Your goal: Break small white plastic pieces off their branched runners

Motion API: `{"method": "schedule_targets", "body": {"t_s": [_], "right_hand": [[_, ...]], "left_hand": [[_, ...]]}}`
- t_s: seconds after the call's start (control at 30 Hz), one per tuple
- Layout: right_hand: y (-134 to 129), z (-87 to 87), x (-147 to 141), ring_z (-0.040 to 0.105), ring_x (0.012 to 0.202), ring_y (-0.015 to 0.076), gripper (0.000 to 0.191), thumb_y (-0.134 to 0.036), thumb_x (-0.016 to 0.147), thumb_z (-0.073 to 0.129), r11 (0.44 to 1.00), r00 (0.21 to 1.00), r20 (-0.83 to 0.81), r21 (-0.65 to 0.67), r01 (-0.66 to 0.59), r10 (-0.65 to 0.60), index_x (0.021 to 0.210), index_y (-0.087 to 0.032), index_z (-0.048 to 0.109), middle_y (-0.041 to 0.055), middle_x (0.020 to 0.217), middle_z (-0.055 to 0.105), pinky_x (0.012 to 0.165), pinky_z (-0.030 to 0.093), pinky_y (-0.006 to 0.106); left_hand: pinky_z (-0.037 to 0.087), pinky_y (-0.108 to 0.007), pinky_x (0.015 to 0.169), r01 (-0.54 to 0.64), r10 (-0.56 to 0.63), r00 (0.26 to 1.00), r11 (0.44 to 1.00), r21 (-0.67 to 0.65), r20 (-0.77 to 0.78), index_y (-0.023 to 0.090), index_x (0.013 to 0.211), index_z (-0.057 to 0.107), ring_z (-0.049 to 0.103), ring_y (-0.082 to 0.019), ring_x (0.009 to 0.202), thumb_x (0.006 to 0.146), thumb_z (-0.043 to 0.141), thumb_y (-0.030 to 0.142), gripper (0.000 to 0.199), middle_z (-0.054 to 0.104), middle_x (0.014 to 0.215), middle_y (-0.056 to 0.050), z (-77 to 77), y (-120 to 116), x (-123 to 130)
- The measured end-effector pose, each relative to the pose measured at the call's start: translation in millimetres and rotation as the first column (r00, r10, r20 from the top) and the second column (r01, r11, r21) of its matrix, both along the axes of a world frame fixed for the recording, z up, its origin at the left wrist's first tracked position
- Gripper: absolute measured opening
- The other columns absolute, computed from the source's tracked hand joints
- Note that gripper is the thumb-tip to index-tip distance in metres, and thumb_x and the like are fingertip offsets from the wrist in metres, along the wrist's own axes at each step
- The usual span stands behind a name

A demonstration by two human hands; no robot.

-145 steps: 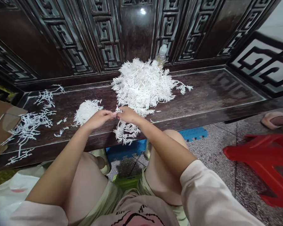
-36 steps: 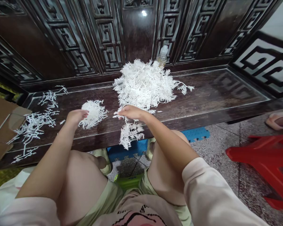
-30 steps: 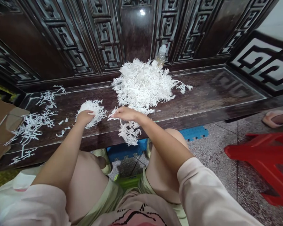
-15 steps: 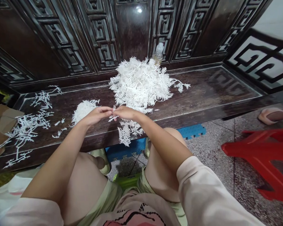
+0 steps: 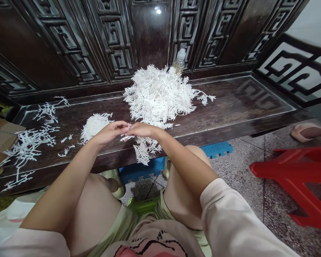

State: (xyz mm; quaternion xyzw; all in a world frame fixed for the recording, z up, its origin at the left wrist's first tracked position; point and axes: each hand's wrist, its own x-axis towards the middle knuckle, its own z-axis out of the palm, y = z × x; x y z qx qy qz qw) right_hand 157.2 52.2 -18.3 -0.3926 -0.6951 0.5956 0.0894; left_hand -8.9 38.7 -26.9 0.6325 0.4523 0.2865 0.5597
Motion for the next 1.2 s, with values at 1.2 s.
{"method": "schedule_targets", "body": {"t_s": [1.2], "right_hand": [[-16.6,-12.4,0.9,0.028,0.044,0.0071,0.024,-0.026,0.074,0.036,0.928,0.946,-0.041,0.187,0.323,-0.321,0.055,-0.017,0.045,-0.0032,0.048,0.035,0.047,0.023,0.023]], "left_hand": [[0.038,-0.02,0.055,-0.865,0.872,0.487,0.488,-0.114,0.036,0.018,0.065,0.047,0.041,-0.006,0.05,0.07,0.049,0.026,0.01,0.046,0.056,0.003,-12.8,17.1,-113.6]]}}
